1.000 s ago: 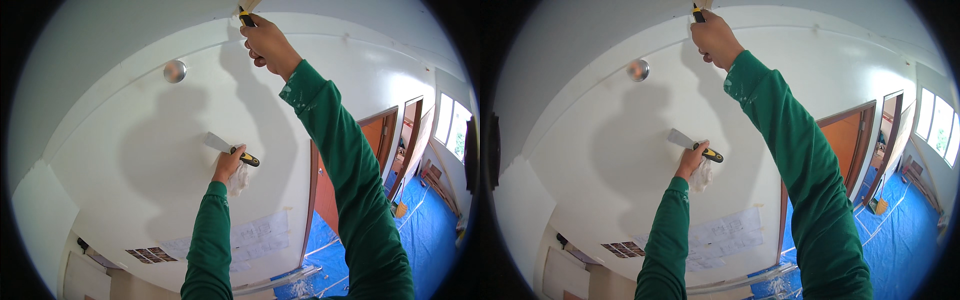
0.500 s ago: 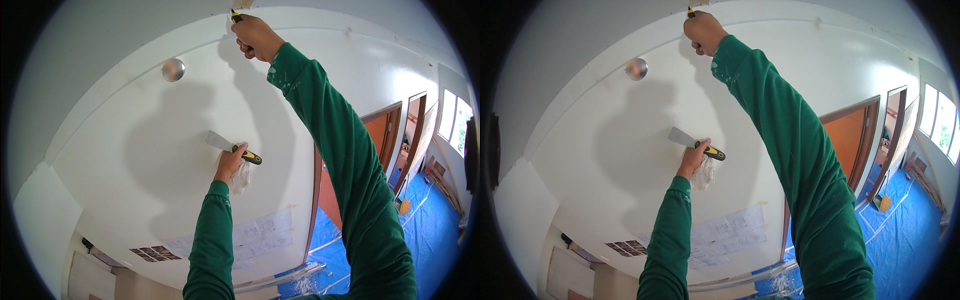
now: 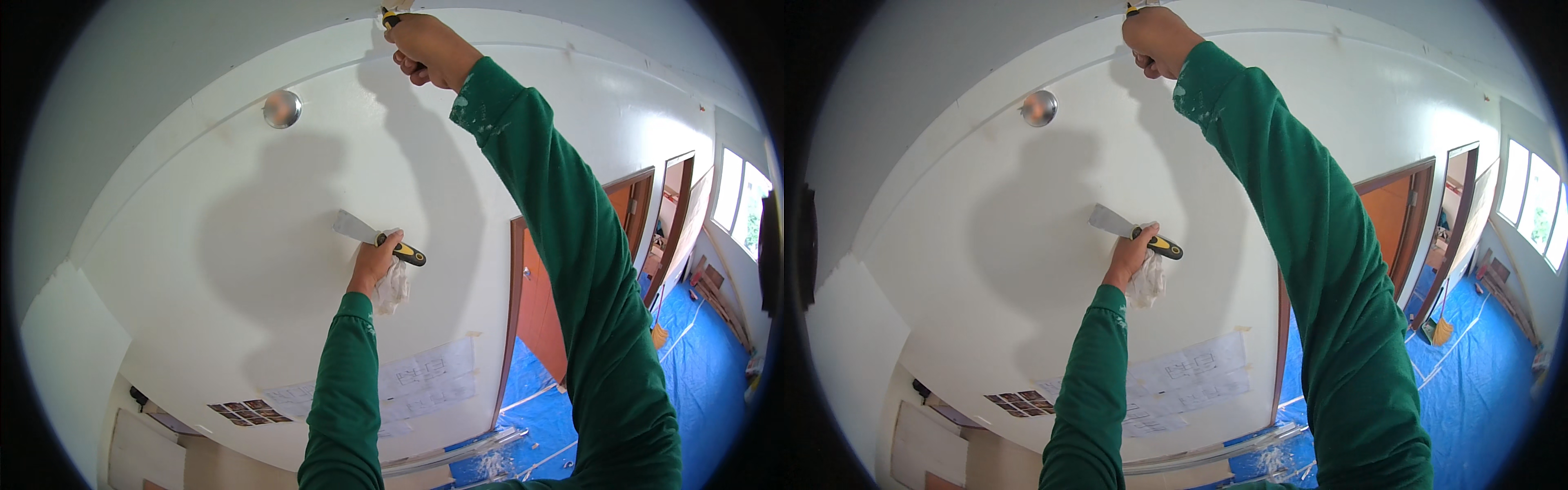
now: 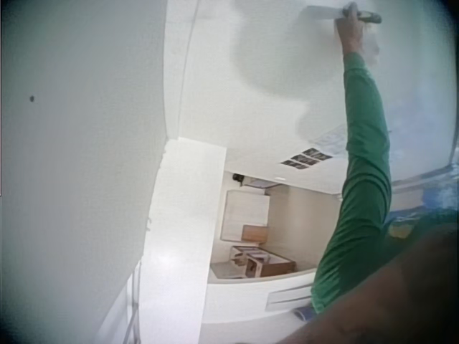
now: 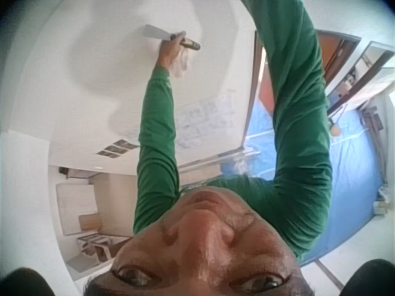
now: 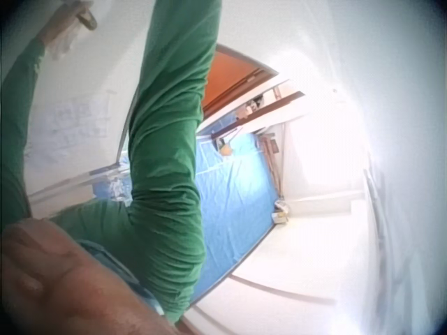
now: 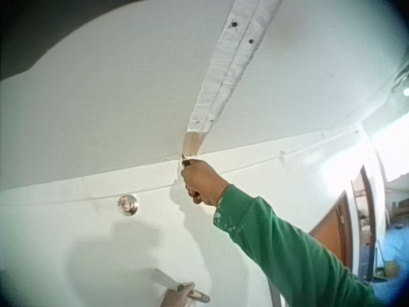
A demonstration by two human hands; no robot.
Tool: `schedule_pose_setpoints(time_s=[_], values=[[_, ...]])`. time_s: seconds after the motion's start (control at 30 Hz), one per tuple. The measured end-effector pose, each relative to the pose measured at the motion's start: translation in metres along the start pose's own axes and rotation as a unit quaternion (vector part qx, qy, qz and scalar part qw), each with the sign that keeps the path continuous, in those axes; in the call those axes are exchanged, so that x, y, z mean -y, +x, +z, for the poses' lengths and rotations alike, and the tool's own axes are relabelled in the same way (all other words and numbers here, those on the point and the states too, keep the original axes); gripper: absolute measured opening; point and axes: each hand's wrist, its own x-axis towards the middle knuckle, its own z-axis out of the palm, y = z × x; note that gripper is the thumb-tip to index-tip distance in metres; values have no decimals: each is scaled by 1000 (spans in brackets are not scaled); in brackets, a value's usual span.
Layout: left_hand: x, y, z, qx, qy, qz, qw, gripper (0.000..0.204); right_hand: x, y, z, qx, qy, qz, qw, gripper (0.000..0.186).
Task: The person scrapes a ceiling surface with a putty knife and wipes the area with a white cloth. The person repeats the scraping and wiping cycle on the same ceiling section while standing on a ladder.
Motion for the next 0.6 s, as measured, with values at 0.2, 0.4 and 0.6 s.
schedule_pose_setpoints(time_s=[0.2, 0.4, 0.6], values=[[-2, -1, -1, 11, 1, 2, 1000, 51, 11, -8, -7, -25, -29, -3, 999, 14], [-3, -3, 0, 0, -18, -3, 1000, 48, 37, -26, -24, 33, 1, 20, 999, 14], [-1, -2, 0, 0, -3, 6, 1000, 49, 57, -57, -29, 40, -20, -8, 999, 14]])
